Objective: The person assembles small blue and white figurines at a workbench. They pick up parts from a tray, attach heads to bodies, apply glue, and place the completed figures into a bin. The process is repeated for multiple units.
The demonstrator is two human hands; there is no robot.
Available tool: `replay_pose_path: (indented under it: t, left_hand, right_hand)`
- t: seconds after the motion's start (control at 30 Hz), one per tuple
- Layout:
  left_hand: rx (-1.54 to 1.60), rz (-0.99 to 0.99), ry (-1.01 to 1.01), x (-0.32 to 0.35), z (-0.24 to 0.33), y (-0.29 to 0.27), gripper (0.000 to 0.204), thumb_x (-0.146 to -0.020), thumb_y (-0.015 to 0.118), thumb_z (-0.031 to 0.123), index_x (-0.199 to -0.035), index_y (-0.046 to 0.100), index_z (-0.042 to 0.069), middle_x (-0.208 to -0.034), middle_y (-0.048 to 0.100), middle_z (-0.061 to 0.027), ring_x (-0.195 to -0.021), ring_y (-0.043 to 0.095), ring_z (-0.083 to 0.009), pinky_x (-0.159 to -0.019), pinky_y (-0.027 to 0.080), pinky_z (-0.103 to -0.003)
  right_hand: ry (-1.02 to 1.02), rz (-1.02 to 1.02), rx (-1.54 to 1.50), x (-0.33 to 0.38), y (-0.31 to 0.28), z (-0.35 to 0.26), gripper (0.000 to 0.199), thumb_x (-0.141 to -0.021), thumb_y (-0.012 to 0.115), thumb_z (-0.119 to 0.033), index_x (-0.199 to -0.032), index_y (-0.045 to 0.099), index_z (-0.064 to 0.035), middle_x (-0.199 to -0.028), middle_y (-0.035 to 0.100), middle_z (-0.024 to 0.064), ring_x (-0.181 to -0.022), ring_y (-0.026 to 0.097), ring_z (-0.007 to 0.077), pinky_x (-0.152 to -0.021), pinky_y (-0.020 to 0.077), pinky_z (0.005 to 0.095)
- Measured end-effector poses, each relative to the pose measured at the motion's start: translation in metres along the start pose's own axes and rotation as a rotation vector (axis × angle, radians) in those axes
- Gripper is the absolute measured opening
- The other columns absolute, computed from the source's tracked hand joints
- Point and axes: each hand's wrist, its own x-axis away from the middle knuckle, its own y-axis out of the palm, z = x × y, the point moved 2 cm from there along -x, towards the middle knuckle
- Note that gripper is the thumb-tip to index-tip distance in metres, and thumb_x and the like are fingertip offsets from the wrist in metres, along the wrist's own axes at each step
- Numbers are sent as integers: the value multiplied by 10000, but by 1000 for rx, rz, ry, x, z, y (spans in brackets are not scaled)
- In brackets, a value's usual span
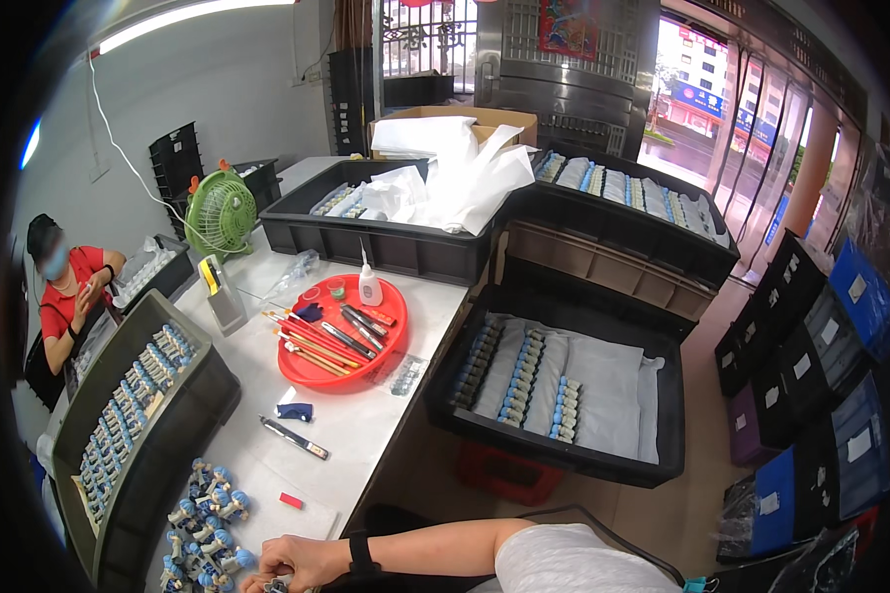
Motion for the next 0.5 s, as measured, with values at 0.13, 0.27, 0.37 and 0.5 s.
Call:
replay_pose_path:
  t: [0.13, 0.27, 0.37, 0.5]
  left_hand:
    - [16, 5, -8, 0, -1, 0, 148, -931, 512, 96, -1035, 525, -8, -988, 530, -76, -884, 522, -160, -791, 433, -272]
    - [7, 2, 4, 1, -6, -2, 154, -931, 517, 102, -1039, 525, -8, -991, 532, -76, -882, 523, -159, -789, 433, -271]
    - [-12, 7, 2, 1, -3, -1, 157, -932, 516, 101, -1043, 526, -8, -993, 535, -76, -880, 524, -160, -788, 432, -271]
    - [-23, 1, -2, 2, -7, -3, 155, -927, 506, 85, -1047, 527, -11, -998, 536, -79, -879, 527, -163, -788, 432, -274]
  right_hand:
    - [14, -13, -19, 0, -1, -3, 237, -745, 725, -172, -929, 678, -30, -818, 644, 98, -727, 596, 189, -643, 470, 311]
    - [-12, -9, -17, 0, 0, -2, 237, -744, 721, -175, -930, 680, -33, -814, 641, 94, -725, 593, 188, -640, 467, 309]
    - [-10, -14, -4, 0, -2, -3, 239, -746, 718, -183, -931, 681, -35, -810, 638, 92, -722, 589, 187, -638, 465, 308]
    - [-4, -18, 3, 0, -1, -2, 241, -747, 718, -188, -930, 681, -36, -807, 636, 92, -719, 587, 185, -636, 464, 307]
